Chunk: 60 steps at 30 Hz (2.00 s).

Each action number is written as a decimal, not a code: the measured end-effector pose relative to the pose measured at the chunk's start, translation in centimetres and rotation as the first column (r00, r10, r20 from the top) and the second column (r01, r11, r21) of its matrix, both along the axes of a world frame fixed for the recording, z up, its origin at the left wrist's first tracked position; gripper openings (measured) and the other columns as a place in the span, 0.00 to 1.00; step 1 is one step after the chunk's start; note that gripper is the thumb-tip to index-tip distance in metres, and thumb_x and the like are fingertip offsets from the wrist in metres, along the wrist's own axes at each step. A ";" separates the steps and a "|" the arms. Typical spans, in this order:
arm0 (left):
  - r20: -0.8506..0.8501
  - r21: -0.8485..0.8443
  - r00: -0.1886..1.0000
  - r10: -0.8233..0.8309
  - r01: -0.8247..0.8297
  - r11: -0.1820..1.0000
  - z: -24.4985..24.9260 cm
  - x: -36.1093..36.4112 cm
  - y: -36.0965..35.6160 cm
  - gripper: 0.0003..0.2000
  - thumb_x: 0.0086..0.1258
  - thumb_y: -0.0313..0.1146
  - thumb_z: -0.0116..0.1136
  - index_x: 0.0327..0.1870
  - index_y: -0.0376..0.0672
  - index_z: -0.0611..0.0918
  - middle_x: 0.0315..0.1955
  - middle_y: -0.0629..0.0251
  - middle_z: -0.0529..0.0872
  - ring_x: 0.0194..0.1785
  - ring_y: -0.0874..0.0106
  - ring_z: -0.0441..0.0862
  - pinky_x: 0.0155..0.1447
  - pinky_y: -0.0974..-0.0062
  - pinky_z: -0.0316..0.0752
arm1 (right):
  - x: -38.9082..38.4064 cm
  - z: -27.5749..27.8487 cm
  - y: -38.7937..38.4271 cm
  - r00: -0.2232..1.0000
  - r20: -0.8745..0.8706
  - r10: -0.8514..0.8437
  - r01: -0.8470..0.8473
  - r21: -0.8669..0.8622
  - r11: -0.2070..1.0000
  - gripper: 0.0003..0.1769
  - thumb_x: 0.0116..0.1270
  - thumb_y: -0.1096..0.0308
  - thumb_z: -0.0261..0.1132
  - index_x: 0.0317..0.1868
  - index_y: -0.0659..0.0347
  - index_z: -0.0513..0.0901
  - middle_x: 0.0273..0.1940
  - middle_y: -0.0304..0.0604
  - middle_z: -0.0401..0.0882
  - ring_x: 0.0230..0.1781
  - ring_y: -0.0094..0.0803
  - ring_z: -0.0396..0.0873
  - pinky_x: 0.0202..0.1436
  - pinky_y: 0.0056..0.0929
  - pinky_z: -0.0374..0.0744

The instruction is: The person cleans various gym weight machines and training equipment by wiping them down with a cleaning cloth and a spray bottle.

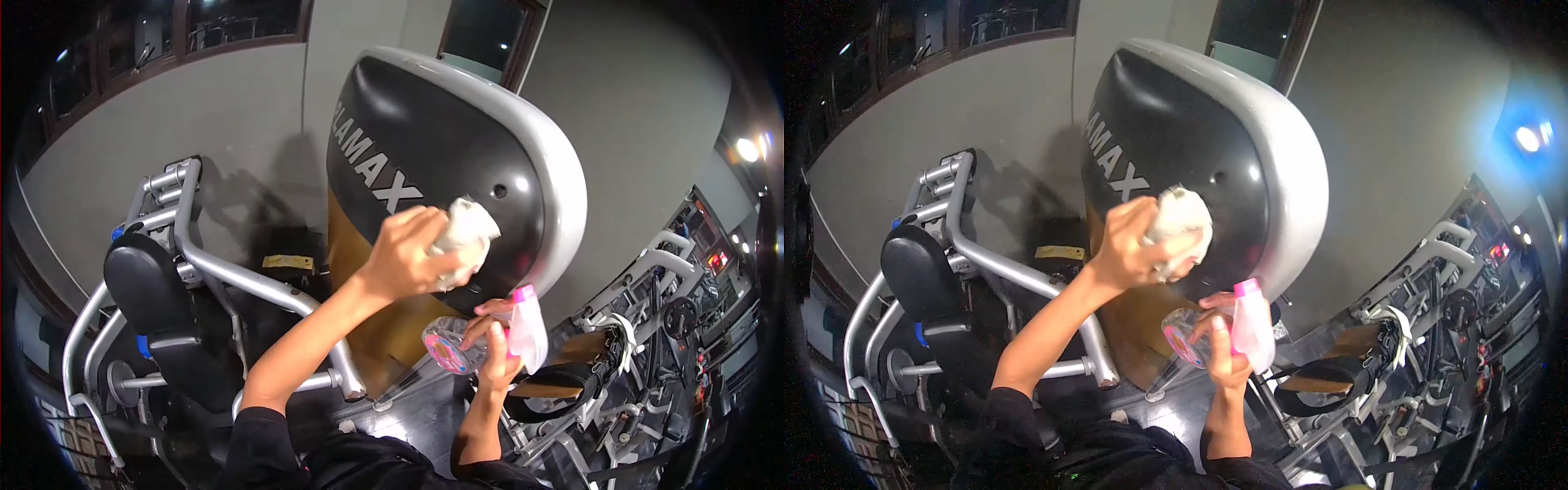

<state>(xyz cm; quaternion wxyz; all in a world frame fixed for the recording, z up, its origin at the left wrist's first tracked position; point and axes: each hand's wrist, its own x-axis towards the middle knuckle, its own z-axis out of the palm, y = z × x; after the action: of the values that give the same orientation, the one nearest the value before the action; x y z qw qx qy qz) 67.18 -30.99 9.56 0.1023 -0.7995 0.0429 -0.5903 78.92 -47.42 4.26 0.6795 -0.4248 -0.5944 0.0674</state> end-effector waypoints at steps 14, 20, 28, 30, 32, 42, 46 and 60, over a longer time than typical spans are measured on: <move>0.094 -0.070 0.987 -0.128 0.134 0.988 -0.5 0.9 -0.6 0.17 0.52 0.38 0.69 0.45 0.56 0.82 0.33 0.60 0.84 0.26 0.69 0.81 0.28 0.74 0.77 | -0.1 0.5 -0.8 0.950 -0.301 0.080 -0.087 -0.009 0.996 0.20 0.64 0.68 0.56 0.52 0.73 0.66 0.38 0.59 0.75 0.11 0.31 0.70 0.20 0.31 0.73; 0.393 -0.275 0.914 0.099 0.014 0.961 -0.7 -0.9 4.4 0.11 0.67 0.36 0.57 0.45 0.39 0.78 0.37 0.59 0.84 0.38 0.63 0.82 0.45 0.69 0.76 | 0.4 0.3 -1.1 0.946 -0.305 0.111 -0.121 -0.012 0.993 0.20 0.64 0.68 0.57 0.52 0.72 0.66 0.37 0.59 0.76 0.11 0.31 0.70 0.20 0.30 0.73; 0.206 -0.157 0.979 -0.003 0.036 0.987 -5.1 -0.6 1.6 0.12 0.64 0.37 0.62 0.44 0.42 0.78 0.35 0.63 0.83 0.38 0.63 0.81 0.43 0.67 0.75 | 0.5 0.2 -0.8 0.927 -0.329 0.177 -0.181 0.021 0.983 0.20 0.63 0.69 0.58 0.53 0.71 0.67 0.38 0.59 0.77 0.10 0.31 0.70 0.20 0.30 0.73; 0.058 0.047 0.994 0.094 -0.097 0.994 -7.9 -0.6 -0.4 0.11 0.63 0.39 0.62 0.43 0.47 0.78 0.34 0.64 0.83 0.36 0.60 0.81 0.39 0.64 0.76 | 0.5 0.3 -0.9 0.928 -0.342 0.149 -0.154 0.012 0.988 0.21 0.63 0.69 0.58 0.53 0.71 0.67 0.38 0.59 0.77 0.10 0.31 0.70 0.19 0.30 0.73; 0.094 0.126 0.991 0.090 -0.102 0.987 -8.3 -1.1 1.1 0.12 0.61 0.38 0.64 0.43 0.49 0.78 0.35 0.61 0.83 0.36 0.57 0.82 0.35 0.62 0.76 | 0.7 0.1 -0.9 0.929 -0.339 0.147 -0.149 0.020 0.989 0.21 0.63 0.68 0.58 0.53 0.72 0.67 0.38 0.59 0.78 0.10 0.31 0.70 0.19 0.30 0.73; 0.550 -0.817 0.719 0.424 0.360 0.450 -10.8 -0.9 3.2 0.08 0.73 0.31 0.53 0.47 0.37 0.73 0.42 0.63 0.77 0.48 0.73 0.73 0.56 0.76 0.65 | 1.2 0.0 -1.0 0.924 -0.341 0.173 -0.180 0.010 0.984 0.19 0.66 0.68 0.58 0.52 0.73 0.68 0.40 0.59 0.80 0.13 0.32 0.73 0.22 0.31 0.75; 0.445 -0.858 0.802 0.399 0.255 0.446 -12.3 0.6 -1.5 0.09 0.72 0.32 0.54 0.46 0.37 0.73 0.38 0.64 0.77 0.43 0.73 0.74 0.51 0.74 0.69 | 0.9 0.1 -1.0 0.948 -0.305 0.094 -0.106 -0.023 0.994 0.20 0.65 0.67 0.57 0.53 0.72 0.68 0.40 0.59 0.80 0.11 0.30 0.71 0.20 0.30 0.73; 0.520 -0.821 0.764 0.382 0.323 0.471 -12.9 1.3 -3.5 0.08 0.68 0.29 0.56 0.43 0.37 0.75 0.36 0.56 0.80 0.42 0.63 0.78 0.52 0.67 0.71 | 1.3 -0.3 -1.3 0.958 -0.284 0.047 -0.067 -0.061 0.996 0.20 0.63 0.68 0.59 0.52 0.73 0.69 0.40 0.59 0.80 0.11 0.31 0.71 0.20 0.29 0.74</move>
<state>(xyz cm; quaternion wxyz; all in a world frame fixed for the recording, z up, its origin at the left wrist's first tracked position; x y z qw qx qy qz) 68.50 -34.53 -3.35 -0.3050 -0.4795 -0.3196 -0.7582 80.21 -48.73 3.99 0.7397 -0.4171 -0.5008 0.1674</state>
